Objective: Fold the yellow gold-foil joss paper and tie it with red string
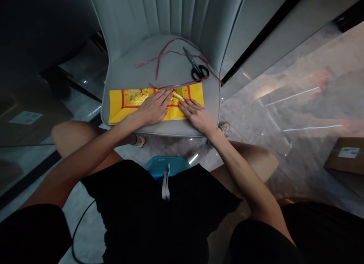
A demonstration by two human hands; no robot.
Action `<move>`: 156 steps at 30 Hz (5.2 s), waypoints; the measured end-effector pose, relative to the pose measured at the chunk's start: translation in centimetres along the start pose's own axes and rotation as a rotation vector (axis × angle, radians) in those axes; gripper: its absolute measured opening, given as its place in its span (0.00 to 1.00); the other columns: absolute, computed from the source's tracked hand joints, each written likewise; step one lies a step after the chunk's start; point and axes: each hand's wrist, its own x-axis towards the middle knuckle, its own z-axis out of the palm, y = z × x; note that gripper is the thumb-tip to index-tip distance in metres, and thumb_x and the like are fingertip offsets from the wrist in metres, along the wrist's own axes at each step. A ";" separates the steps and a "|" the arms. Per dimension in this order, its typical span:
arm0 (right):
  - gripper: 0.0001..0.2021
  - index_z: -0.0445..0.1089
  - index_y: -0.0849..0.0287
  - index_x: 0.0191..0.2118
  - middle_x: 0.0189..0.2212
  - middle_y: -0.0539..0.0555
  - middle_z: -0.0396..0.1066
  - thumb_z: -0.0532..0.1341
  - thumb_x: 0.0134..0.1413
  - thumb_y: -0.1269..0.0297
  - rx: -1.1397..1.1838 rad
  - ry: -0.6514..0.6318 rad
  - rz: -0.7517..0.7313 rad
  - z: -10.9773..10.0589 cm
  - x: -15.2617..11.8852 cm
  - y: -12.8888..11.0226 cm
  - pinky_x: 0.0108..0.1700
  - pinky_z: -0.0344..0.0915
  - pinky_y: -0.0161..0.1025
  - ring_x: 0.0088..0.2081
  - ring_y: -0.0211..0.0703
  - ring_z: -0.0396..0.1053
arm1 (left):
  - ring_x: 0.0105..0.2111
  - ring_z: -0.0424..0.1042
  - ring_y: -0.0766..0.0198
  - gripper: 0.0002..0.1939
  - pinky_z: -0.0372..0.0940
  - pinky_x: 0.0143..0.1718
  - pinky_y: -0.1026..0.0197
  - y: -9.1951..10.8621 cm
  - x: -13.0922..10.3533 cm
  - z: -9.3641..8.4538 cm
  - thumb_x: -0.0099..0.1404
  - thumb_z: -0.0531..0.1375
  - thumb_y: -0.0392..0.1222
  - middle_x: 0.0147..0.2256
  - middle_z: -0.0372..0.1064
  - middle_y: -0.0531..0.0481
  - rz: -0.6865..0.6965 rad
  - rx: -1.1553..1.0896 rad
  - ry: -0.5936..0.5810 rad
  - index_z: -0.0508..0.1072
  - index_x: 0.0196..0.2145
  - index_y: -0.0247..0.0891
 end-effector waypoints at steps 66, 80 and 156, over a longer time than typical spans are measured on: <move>0.29 0.60 0.51 0.74 0.72 0.55 0.62 0.48 0.73 0.74 0.045 0.004 -0.017 -0.6 -0.7 -0.1 0.73 0.60 0.64 0.75 0.52 0.55 | 0.76 0.50 0.39 0.34 0.49 0.74 0.36 -0.4 -0.5 1.0 0.76 0.50 0.47 0.75 0.49 0.24 -0.031 -0.125 0.034 0.55 0.73 0.25; 0.27 0.59 0.52 0.75 0.72 0.54 0.61 0.48 0.75 0.71 0.047 -0.056 -0.057 -1.1 -0.6 -0.2 0.75 0.58 0.61 0.75 0.49 0.53 | 0.77 0.47 0.43 0.32 0.47 0.76 0.37 -0.5 -0.6 1.0 0.75 0.49 0.44 0.75 0.49 0.29 -0.023 -0.136 0.012 0.59 0.72 0.27; 0.29 0.61 0.49 0.74 0.70 0.52 0.64 0.51 0.72 0.74 0.020 -0.058 -0.080 -1.1 -0.5 0.3 0.73 0.62 0.61 0.73 0.50 0.59 | 0.78 0.42 0.44 0.39 0.40 0.77 0.39 0.4 -0.2 0.6 0.75 0.54 0.59 0.78 0.45 0.39 -0.114 -0.166 -0.060 0.53 0.76 0.40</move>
